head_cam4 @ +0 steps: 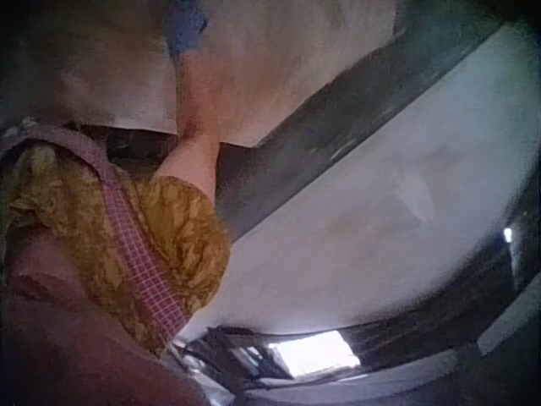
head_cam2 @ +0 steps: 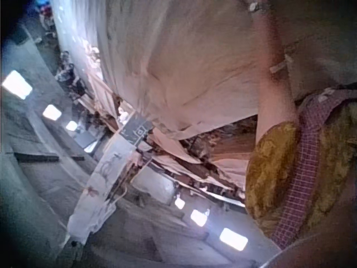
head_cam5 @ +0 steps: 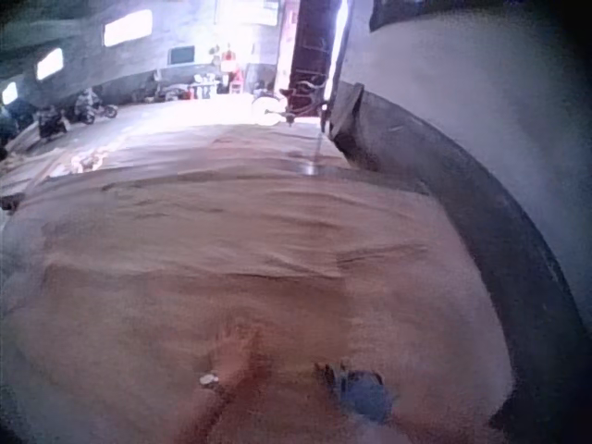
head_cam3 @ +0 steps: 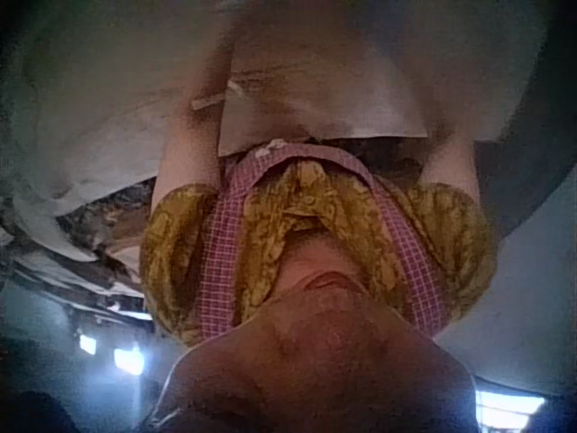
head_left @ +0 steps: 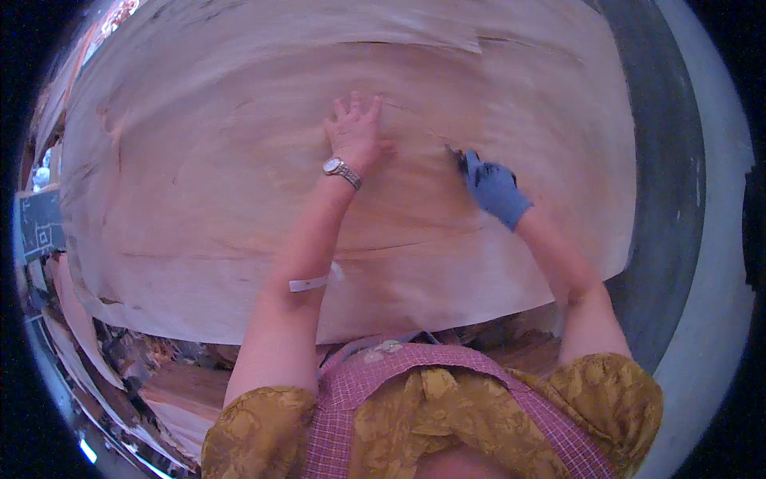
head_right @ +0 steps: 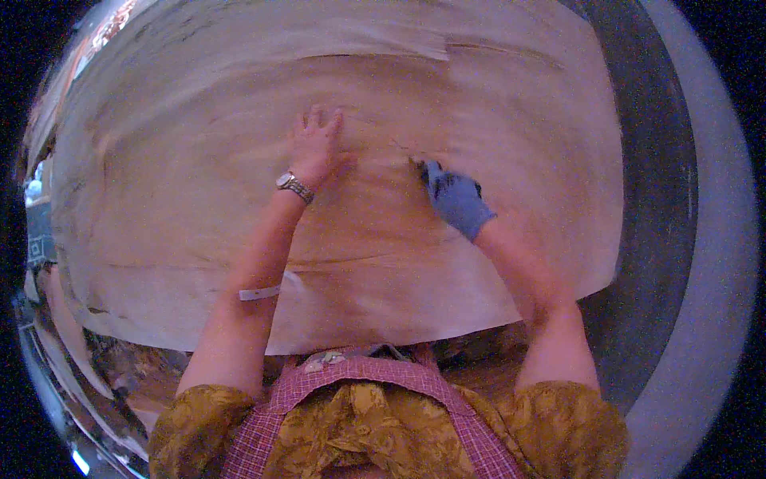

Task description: The person cuts and removes small sections from a wood veneer sheet using a hand tool, applies several small pieces of tape to the surface, and then lifts the sheet to move it onto a stack.

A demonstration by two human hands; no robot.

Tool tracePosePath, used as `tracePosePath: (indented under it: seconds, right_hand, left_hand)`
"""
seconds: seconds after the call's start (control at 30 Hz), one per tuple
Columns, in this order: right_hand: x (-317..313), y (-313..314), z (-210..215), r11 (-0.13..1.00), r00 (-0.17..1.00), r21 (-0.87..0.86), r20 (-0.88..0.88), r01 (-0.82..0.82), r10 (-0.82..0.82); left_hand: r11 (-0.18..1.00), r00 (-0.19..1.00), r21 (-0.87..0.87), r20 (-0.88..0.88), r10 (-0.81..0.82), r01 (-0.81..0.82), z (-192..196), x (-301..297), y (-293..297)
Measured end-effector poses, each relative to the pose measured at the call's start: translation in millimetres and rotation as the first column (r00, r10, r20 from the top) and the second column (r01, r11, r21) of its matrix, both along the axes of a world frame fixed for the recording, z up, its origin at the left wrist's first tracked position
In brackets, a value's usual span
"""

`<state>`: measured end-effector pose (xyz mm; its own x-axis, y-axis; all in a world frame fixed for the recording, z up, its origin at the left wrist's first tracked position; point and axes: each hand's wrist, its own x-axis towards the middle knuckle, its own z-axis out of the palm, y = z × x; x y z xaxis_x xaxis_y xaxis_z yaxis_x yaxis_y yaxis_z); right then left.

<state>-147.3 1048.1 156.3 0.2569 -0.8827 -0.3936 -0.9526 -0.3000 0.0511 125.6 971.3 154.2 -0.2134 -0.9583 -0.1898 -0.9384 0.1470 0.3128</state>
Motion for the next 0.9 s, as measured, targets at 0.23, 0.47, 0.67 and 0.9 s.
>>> tracePosePath:
  seconds: [0.23,0.47,0.67,0.9]
  right_hand:
    - [-5,41,0,0.98,0.984,0.101,-0.079,0.17,-0.162]
    - [-7,97,-12,0.953,0.961,0.128,-0.064,0.274,-0.268]
    - [-22,158,-30,0.947,0.947,0.089,0.07,0.308,-0.315]
    - [-28,207,-36,0.898,0.892,0.072,0.104,0.434,-0.44]
  left_hand:
    - [0.905,0.985,-0.39,0.035,-0.169,0.169,-49,-99,67]
    - [0.954,0.976,-0.293,-0.182,-0.117,0.059,-59,-129,95]
    - [0.945,0.98,-0.316,-0.147,-0.136,0.084,-50,-130,100]
    - [0.939,0.99,-0.334,-0.078,-0.115,0.082,-65,-130,102]
